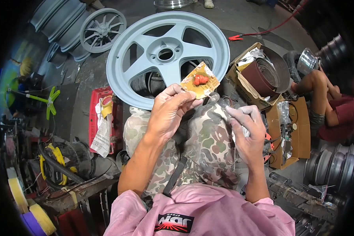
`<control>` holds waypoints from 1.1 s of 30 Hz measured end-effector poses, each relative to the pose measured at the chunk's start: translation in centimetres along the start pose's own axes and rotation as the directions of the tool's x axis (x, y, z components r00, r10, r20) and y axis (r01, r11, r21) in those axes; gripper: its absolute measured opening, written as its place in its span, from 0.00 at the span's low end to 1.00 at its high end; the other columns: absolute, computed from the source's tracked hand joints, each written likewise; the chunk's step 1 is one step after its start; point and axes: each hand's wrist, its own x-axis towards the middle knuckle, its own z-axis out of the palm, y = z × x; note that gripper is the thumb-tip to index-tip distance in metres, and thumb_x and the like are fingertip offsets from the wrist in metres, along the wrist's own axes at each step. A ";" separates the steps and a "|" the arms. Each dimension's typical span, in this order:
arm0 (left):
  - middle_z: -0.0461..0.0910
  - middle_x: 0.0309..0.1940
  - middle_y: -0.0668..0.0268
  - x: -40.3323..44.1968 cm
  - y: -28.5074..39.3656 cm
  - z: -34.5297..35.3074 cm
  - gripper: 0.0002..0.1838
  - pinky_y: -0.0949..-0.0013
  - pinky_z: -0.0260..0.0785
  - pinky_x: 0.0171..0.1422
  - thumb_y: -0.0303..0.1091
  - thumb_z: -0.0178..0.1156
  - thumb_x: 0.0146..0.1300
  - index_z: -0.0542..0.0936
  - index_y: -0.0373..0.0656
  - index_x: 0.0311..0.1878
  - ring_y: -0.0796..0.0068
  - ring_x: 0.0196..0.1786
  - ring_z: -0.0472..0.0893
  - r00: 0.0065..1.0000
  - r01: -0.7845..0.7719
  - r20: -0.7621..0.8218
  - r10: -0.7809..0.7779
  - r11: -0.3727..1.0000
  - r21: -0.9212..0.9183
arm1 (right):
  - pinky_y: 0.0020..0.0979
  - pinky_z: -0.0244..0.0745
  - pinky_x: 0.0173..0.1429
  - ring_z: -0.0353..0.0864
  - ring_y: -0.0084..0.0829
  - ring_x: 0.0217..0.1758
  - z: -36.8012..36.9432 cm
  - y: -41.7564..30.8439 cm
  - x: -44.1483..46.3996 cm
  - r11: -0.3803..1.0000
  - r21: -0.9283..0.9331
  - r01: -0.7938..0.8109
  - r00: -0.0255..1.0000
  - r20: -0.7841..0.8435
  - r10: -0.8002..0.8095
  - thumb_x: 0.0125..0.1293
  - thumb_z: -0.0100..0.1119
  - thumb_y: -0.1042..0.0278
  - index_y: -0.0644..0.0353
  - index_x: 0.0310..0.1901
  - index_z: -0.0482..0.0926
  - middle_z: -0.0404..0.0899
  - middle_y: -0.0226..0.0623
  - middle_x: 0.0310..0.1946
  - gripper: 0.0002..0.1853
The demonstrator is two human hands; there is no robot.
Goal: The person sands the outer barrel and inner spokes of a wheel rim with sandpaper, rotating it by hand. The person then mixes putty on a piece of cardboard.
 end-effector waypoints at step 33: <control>0.84 0.36 0.60 0.0 -0.2 -0.6 0.04 0.69 0.84 0.53 0.20 0.63 0.68 0.78 0.37 0.37 0.76 0.40 0.86 0.988 -0.120 0.118 0.104 0.984 0.132 | 0.29 0.75 0.47 0.81 0.30 0.39 -1.0 0.9 1.1 0.971 0.217 -0.099 0.992 0.102 0.078 0.64 0.63 0.83 0.64 0.49 0.87 0.83 0.40 0.36 0.13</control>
